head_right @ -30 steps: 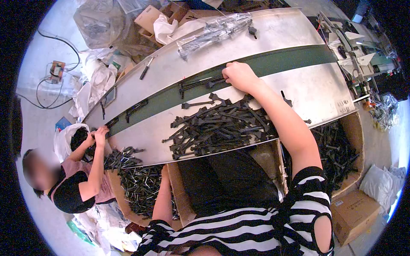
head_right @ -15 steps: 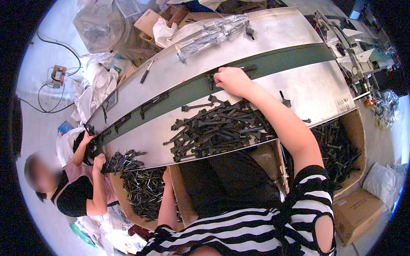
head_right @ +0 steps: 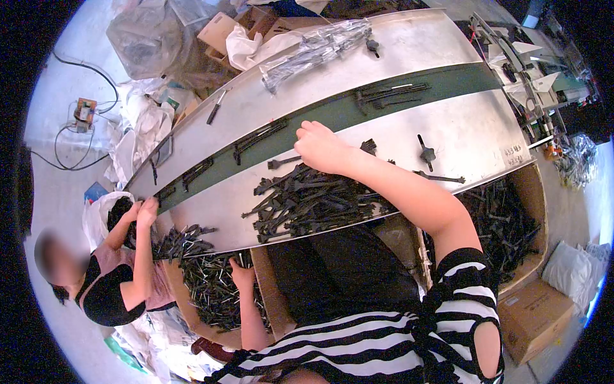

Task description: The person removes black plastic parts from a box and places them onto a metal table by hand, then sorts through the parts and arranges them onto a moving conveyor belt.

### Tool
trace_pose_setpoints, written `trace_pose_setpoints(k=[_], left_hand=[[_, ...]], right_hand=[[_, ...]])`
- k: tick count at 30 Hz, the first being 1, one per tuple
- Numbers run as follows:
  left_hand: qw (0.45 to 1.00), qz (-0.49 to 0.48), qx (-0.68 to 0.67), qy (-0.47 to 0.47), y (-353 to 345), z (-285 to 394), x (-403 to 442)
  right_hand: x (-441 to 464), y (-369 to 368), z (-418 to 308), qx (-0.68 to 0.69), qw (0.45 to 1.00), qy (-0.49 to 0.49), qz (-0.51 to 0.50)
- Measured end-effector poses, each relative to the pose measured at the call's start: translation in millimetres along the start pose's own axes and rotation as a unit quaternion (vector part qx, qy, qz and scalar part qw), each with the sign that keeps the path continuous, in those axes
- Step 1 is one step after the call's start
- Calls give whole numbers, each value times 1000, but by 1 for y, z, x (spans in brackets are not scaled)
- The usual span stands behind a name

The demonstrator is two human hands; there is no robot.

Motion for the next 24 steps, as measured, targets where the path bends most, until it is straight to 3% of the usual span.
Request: trace_pose_setpoints(k=[2, 7, 13, 17, 20, 23, 24], left_hand=[[998, 42, -50, 15, 6, -17, -6], [978, 122, -154, 75, 17, -66, -17], [900, 201, -385, 43, 43, -111, -31], [896, 283, -343, 4, 87, -119, -24], [903, 287, -312, -66, 125, -113, -6], [919, 294, -242, -101, 164, -78, 13], [915, 286, -252, -132, 169, -71, 25]], right_hand=[[2, 4, 5, 32, 999, -18, -27], [10, 31, 27, 151, 988, -35, 23], [4, 29, 73, -4, 994, -110, 26], [1, 13, 86, -27, 993, -116, 3], [-1, 16, 81, -45, 991, -107, 71], [1, 30, 66, 16, 994, -93, 56], [2, 31, 60, 48, 992, -116, -17]])
Point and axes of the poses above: each hand's wrist, its own x-axis towards the middle knuckle, its own y-axis out of the back of the hand, z = x × y, the point moved 3 cm from there along x, towards the middle knuckle, and after that the axes turned 10 degrees about -y, right-handed, at the moved point
